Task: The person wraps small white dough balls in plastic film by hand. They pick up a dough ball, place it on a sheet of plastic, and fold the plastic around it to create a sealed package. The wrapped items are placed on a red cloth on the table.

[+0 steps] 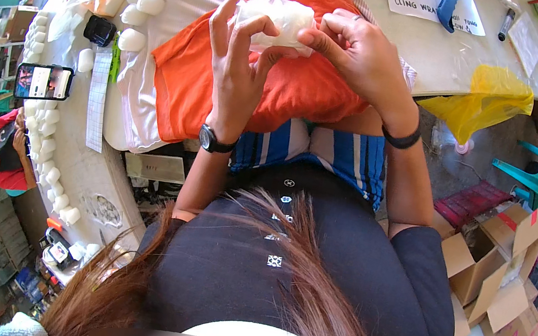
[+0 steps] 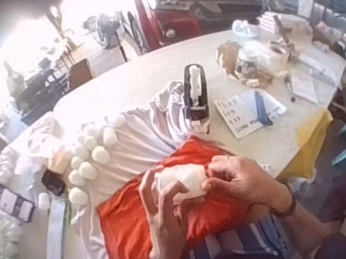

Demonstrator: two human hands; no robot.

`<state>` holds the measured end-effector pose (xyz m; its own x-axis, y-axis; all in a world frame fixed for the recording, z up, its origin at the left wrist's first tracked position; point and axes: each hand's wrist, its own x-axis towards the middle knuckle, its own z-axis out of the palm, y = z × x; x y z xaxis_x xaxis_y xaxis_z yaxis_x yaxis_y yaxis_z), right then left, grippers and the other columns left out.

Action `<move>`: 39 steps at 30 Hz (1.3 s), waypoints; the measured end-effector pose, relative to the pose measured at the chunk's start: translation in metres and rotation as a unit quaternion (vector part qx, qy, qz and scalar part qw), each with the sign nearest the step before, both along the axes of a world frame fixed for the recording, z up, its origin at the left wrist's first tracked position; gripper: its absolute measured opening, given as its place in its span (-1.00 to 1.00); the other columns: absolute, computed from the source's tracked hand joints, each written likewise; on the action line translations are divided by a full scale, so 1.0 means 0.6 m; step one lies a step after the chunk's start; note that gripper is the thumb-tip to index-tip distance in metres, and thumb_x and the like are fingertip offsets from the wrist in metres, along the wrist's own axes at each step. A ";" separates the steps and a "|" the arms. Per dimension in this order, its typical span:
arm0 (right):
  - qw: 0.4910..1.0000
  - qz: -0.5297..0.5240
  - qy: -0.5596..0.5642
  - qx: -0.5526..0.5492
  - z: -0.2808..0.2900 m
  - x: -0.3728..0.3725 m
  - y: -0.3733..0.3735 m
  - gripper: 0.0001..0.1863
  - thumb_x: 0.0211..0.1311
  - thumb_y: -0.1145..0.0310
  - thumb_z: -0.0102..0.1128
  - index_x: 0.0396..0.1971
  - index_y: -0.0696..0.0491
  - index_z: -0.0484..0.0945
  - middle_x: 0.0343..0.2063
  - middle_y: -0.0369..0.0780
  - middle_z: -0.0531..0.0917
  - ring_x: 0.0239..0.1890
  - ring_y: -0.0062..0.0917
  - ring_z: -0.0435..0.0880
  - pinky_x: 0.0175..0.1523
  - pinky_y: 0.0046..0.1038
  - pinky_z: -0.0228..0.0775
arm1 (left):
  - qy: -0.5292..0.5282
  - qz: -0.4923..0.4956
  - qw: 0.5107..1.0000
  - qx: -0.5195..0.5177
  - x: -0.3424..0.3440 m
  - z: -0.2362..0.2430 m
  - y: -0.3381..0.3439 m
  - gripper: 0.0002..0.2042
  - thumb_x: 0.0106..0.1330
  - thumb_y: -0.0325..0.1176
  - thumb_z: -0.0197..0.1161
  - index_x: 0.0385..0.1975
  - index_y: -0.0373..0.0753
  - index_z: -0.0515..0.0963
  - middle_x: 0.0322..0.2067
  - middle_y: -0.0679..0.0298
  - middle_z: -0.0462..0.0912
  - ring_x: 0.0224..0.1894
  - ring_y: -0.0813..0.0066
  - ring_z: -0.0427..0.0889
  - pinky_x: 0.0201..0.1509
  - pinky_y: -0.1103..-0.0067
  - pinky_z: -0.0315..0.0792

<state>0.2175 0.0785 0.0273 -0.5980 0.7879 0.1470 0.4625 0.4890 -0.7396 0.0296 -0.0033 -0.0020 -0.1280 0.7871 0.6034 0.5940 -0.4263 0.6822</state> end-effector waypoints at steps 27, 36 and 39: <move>0.935 -0.257 0.243 0.010 -0.040 -0.067 0.102 -0.67 0.43 0.16 0.30 -0.25 0.18 0.72 -0.40 -0.30 0.76 -0.36 -0.75 0.60 -0.17 -0.61 0.45 | -0.094 -0.040 0.994 0.027 0.036 0.001 0.034 -0.24 0.02 -0.13 0.66 0.16 -0.18 0.32 0.26 -0.09 0.12 0.31 -0.15 0.24 0.29 0.11 0.37; 0.941 -0.123 0.281 -0.140 -0.052 0.026 0.105 -0.70 0.49 0.21 0.23 -0.19 0.20 0.63 -0.35 -0.33 0.65 -0.30 -0.71 0.53 -0.16 -0.65 0.39 | -0.017 -0.082 0.996 0.011 0.036 -0.016 0.013 -0.30 0.17 -0.41 0.33 0.33 -0.15 0.17 0.37 -0.20 0.02 0.39 -0.33 0.12 0.43 -0.04 0.20; 0.946 -0.146 0.242 -0.160 0.027 0.041 0.027 -0.70 0.54 0.21 0.15 -0.23 0.18 0.62 -0.40 -0.38 0.57 -0.38 -0.77 0.40 -0.29 -0.68 0.25 | -0.021 -0.090 0.995 0.024 0.033 -0.019 0.014 -0.26 0.16 -0.45 0.39 0.35 -0.02 0.18 0.36 -0.20 0.09 0.39 -0.32 0.17 0.41 -0.01 0.28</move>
<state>0.2423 0.0949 0.0432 -0.2727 0.9592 0.0742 0.1133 0.1086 -0.9876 0.0495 0.0051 -0.0133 -0.0145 0.7702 0.6376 0.4764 -0.5554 0.6816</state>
